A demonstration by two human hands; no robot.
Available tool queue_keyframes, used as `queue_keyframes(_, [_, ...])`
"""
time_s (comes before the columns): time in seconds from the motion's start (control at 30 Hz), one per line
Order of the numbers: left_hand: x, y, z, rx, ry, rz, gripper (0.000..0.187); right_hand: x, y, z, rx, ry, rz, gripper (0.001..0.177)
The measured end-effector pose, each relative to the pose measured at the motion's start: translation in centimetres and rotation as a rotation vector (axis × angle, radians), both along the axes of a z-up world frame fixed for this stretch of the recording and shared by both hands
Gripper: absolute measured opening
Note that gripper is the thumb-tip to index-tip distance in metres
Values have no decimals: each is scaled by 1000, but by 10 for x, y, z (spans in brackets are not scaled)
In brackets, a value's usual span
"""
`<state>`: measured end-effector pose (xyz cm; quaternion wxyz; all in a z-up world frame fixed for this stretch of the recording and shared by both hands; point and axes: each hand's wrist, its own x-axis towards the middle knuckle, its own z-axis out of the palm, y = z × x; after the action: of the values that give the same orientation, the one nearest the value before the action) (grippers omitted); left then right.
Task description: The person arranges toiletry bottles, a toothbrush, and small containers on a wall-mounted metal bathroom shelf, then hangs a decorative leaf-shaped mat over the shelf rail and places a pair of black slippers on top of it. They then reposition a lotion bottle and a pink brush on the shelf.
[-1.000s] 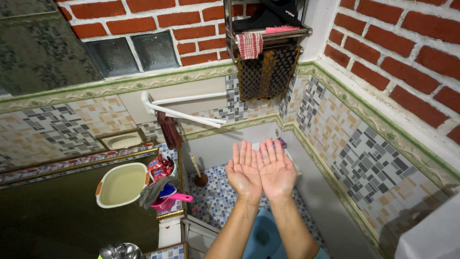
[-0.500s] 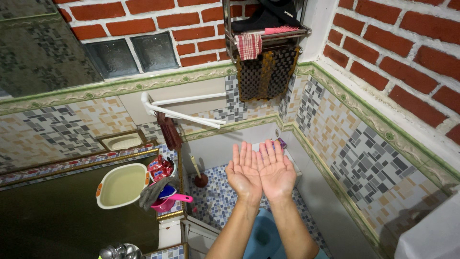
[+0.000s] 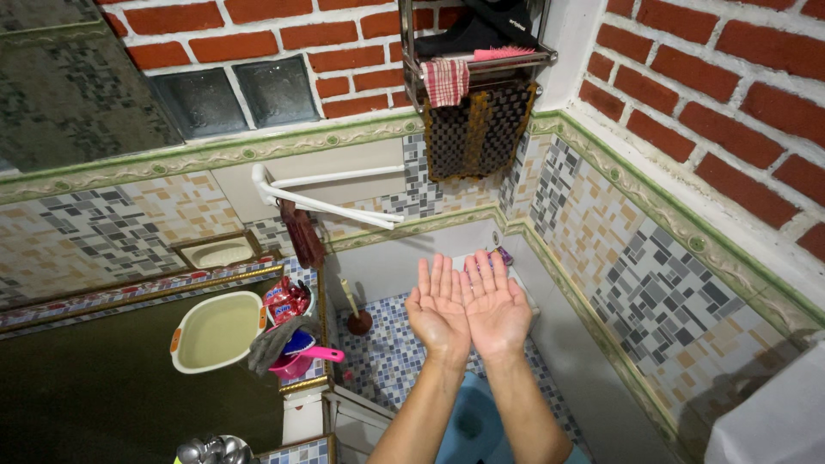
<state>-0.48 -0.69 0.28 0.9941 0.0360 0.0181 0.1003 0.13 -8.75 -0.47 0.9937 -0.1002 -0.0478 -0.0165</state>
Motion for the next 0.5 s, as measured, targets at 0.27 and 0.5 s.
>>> queue_keyframes(0.27, [1, -1, 1, -2, -4, 1, 64, -1, -1, 4, -19, 8, -7, 62])
queue_keyframes(0.5, [2, -1, 1, -11, -3, -1, 64, 0, -1, 6, -9, 8, -2, 62])
